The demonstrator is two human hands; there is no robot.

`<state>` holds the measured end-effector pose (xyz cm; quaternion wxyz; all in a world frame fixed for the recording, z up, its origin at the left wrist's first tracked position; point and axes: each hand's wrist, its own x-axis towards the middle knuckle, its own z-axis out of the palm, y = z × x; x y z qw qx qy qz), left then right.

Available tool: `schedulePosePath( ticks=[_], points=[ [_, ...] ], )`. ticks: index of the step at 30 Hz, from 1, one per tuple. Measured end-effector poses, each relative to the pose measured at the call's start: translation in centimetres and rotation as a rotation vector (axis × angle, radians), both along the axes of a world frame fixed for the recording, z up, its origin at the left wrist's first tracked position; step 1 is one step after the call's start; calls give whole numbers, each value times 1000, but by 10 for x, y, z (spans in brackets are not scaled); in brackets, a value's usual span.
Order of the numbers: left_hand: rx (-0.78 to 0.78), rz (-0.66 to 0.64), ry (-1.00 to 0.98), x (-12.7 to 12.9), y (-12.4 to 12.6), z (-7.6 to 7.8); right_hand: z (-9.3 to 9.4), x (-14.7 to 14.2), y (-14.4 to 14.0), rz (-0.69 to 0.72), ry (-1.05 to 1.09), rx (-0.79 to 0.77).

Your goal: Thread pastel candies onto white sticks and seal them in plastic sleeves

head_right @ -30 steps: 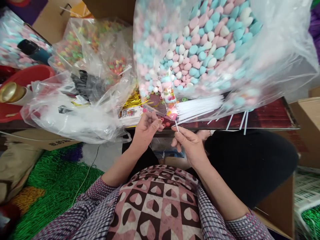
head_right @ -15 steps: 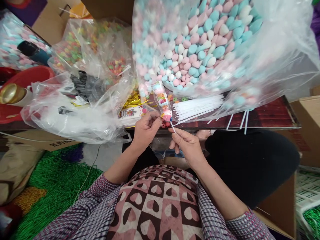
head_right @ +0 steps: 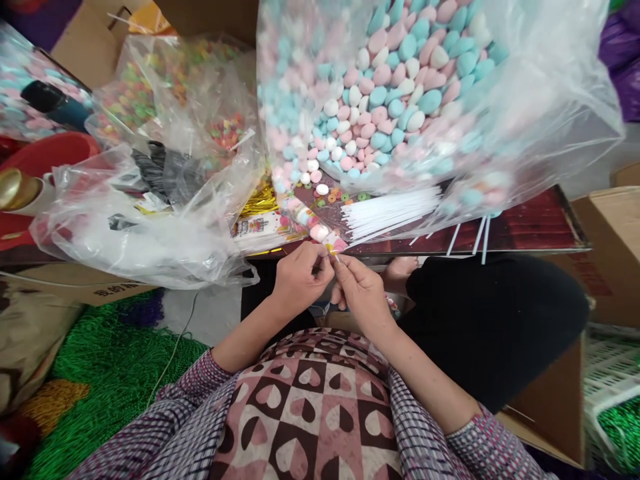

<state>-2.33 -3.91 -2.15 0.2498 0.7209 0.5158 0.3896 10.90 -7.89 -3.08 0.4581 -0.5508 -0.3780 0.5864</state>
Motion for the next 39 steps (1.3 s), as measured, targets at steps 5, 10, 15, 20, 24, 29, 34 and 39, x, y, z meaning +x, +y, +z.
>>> schedulePosePath(
  ticks=[5,10,15,20,24,29,34,39],
  points=[
    [-333,54,-490,-6,3,5,-2,8,2,-17,64,1],
    [-240,-20,-290,-2,1,5,-2,8,1,6,65,21],
    [-150,-5,-149,-1,3,-1,2,5,-4,54,24,37],
    [-56,48,11,-3,4,-1,2,5,-4,83,68,66],
    [51,111,123,1,3,-2,0,5,-4,57,68,57],
    [264,121,252,-1,9,-5,0,5,-4,46,64,56],
    [304,102,412,-4,14,-6,-3,7,-3,27,80,54],
    [246,-28,472,-2,8,0,-4,11,-3,32,24,53]
  ],
)
